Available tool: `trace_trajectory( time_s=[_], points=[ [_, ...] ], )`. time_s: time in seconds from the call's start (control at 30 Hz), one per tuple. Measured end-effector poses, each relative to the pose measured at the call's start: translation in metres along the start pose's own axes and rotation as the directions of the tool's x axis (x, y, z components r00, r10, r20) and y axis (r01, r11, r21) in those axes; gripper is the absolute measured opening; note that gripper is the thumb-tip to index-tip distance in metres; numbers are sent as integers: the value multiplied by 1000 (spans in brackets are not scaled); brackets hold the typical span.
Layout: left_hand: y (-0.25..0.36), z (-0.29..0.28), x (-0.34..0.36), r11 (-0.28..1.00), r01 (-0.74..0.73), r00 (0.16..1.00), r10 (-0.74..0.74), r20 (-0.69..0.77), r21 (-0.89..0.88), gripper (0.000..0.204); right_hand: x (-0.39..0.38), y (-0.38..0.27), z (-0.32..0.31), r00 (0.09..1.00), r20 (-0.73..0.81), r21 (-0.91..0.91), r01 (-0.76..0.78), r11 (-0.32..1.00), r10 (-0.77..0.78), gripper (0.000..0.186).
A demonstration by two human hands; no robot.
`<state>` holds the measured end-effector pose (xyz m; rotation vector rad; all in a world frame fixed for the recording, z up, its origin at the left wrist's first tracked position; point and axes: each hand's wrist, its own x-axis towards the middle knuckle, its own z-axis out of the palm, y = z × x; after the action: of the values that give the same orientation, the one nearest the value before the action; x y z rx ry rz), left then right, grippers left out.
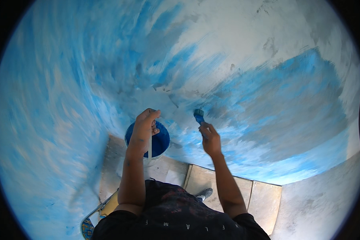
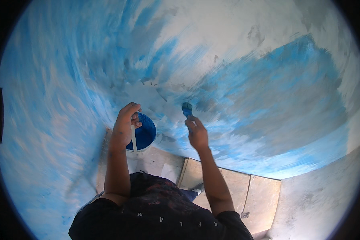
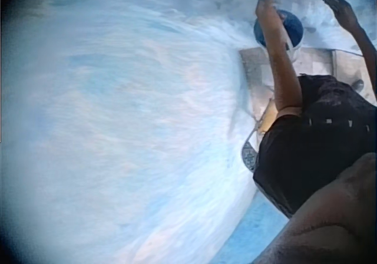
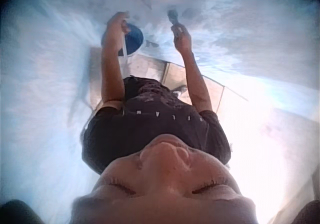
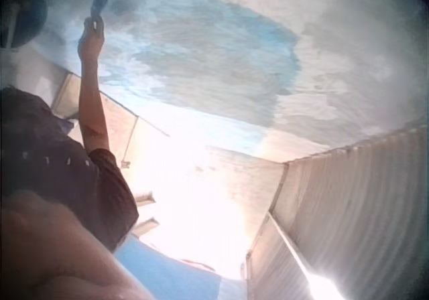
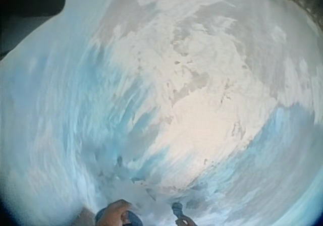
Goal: The person paints a wall using a brush, dipping it into a blue bucket and applying the paint to the surface with vertical and diagonal strokes.
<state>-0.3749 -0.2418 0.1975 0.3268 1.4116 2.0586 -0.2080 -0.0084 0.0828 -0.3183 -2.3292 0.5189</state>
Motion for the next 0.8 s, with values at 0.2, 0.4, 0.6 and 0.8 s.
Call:
trace_trajectory(
  time_s=[0.2, 0.4, 0.6, 0.8],
  points=[
    [-1, -9, 3, 999, 39, 999, -40, 22, 26, 23, 75, -43, -105, 886, -429, -97, 147, 984, -175, 29],
    [0, -10, 10, 998, 57, 997, -59, 45, 37, 23, 47, -28, -54, 845, -517, -282, -14, 959, -140, 24],
    [-2, -4, 13, 997, 63, 990, -67, 124, 38, 23, -9, -25, 31, 991, -114, -1, -65, 998, 65, 22],
    [-3, -6, 13, 996, 60, 990, -68, 121, 64, 22, 50, -37, -58, 959, -281, 43, 56, 998, -42, 26]
  ],
)
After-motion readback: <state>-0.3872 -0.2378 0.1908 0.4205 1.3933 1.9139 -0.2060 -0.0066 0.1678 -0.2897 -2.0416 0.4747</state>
